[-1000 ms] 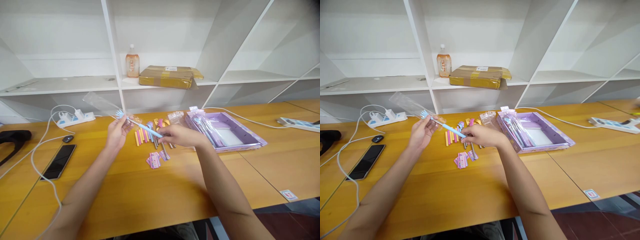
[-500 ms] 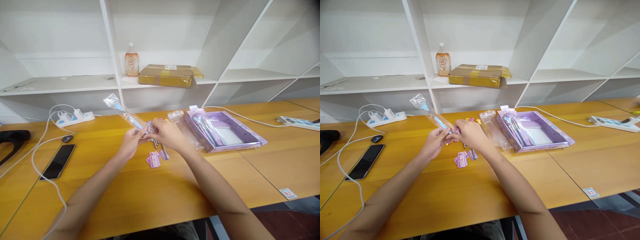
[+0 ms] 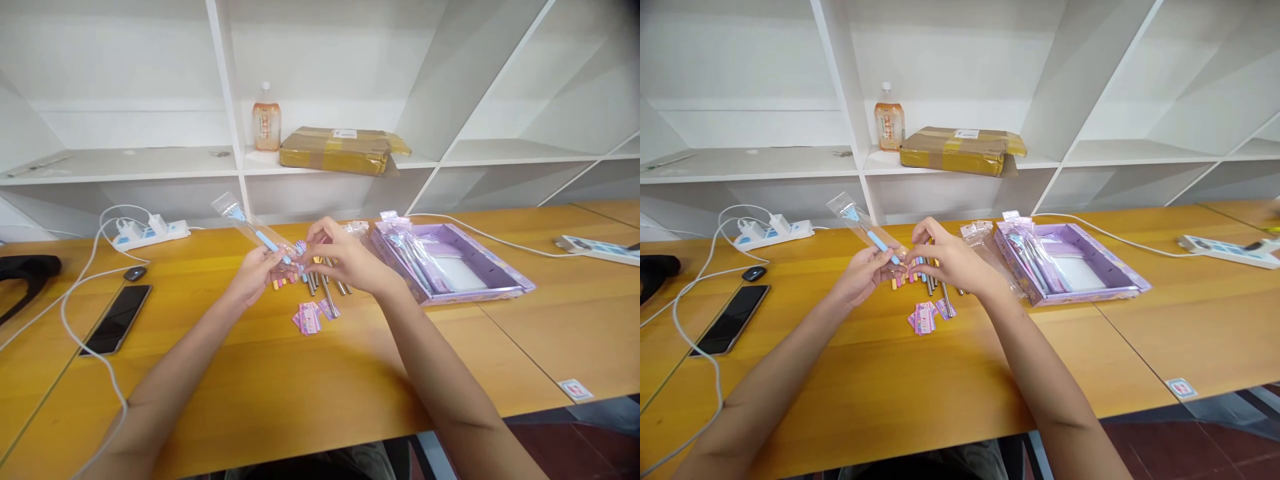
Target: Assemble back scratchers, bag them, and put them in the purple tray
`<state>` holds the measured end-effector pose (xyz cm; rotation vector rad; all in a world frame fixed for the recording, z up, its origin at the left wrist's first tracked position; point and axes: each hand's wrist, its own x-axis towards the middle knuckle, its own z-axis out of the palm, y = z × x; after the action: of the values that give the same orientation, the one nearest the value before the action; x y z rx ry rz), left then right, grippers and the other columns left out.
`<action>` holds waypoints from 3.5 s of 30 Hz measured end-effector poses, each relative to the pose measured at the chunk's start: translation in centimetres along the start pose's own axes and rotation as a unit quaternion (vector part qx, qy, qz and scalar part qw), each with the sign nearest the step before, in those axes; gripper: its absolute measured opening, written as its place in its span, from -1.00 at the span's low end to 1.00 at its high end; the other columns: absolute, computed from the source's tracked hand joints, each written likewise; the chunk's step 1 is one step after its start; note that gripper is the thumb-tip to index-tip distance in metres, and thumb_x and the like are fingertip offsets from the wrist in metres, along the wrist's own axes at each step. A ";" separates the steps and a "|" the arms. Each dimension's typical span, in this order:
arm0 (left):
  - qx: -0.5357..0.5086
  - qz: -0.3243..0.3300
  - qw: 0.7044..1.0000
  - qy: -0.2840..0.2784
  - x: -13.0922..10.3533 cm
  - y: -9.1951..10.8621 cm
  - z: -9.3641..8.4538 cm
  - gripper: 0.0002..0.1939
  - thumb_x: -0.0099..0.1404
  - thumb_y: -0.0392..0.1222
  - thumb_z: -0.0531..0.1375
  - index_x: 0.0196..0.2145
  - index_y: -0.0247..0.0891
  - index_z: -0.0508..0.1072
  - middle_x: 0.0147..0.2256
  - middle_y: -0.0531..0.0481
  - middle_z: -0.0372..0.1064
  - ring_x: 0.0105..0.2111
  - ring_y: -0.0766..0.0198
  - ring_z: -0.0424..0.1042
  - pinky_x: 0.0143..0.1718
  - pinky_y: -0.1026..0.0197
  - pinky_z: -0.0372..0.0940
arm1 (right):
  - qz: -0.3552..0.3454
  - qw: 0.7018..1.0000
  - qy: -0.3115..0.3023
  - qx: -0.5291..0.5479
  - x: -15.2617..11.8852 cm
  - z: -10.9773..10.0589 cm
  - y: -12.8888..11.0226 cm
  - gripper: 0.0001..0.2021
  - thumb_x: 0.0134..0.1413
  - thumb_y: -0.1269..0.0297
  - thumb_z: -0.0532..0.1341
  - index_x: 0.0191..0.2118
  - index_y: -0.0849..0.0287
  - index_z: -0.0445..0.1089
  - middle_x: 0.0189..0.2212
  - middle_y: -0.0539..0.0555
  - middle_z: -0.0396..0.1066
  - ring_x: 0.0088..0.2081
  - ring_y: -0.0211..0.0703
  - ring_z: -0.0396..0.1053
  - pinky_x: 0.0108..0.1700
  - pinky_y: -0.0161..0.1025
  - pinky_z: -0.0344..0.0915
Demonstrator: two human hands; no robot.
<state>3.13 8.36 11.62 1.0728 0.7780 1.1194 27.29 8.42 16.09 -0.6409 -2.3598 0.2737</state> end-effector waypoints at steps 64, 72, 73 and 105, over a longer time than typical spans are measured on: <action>0.255 0.041 0.959 0.120 3.0 2.1 -6.9 -0.84 0.23 -0.21 0.32 -0.23 -0.26 0.48 -0.44 0.02 0.53 -0.47 0.25 0.56 -0.33 0.19 0.48 | 0.164 0.867 -0.434 0.181 0.4 10.2 -1.0 -0.73 0.08 0.13 0.52 -0.28 0.18 0.53 -0.38 -0.04 0.56 -0.35 -0.23 0.45 -0.32 -0.32 0.18; 0.232 -0.023 0.965 0.118 3.2 1.0 -6.0 -0.79 0.22 -0.31 0.29 -0.19 -0.22 0.37 -0.39 0.00 0.58 -0.41 0.15 0.64 -0.26 0.11 0.52 | 0.268 0.823 -0.479 -0.145 0.7 7.6 -0.3 -0.50 -0.12 0.07 0.61 -0.11 0.30 0.63 -0.02 0.29 0.57 -0.18 0.06 0.55 -0.38 -0.22 0.16; 0.226 -0.027 0.967 0.114 3.2 0.9 -5.9 -0.79 0.22 -0.31 0.29 -0.19 -0.22 0.37 -0.39 0.01 0.58 -0.41 0.17 0.63 -0.26 0.12 0.51 | 0.269 0.815 -0.490 -0.149 0.8 7.8 -0.2 -0.52 -0.10 0.10 0.61 -0.10 0.30 0.64 -0.03 0.30 0.57 -0.17 0.07 0.56 -0.37 -0.22 0.17; 0.210 -0.044 0.975 -0.061 1.6 -1.8 -1.9 -0.60 0.29 0.09 0.40 -0.12 -0.24 0.45 -0.21 -0.08 0.63 -0.27 0.20 0.60 -0.15 0.12 0.45 | 0.085 0.993 0.080 0.011 0.8 4.9 2.6 -0.89 0.45 0.27 0.20 -0.11 0.13 0.47 -0.18 0.12 0.49 -0.15 -0.07 0.42 -0.07 -0.16 0.31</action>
<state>2.42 10.27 9.34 1.4301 0.9798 0.8223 24.55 10.94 11.94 -0.8247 -2.1497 0.3109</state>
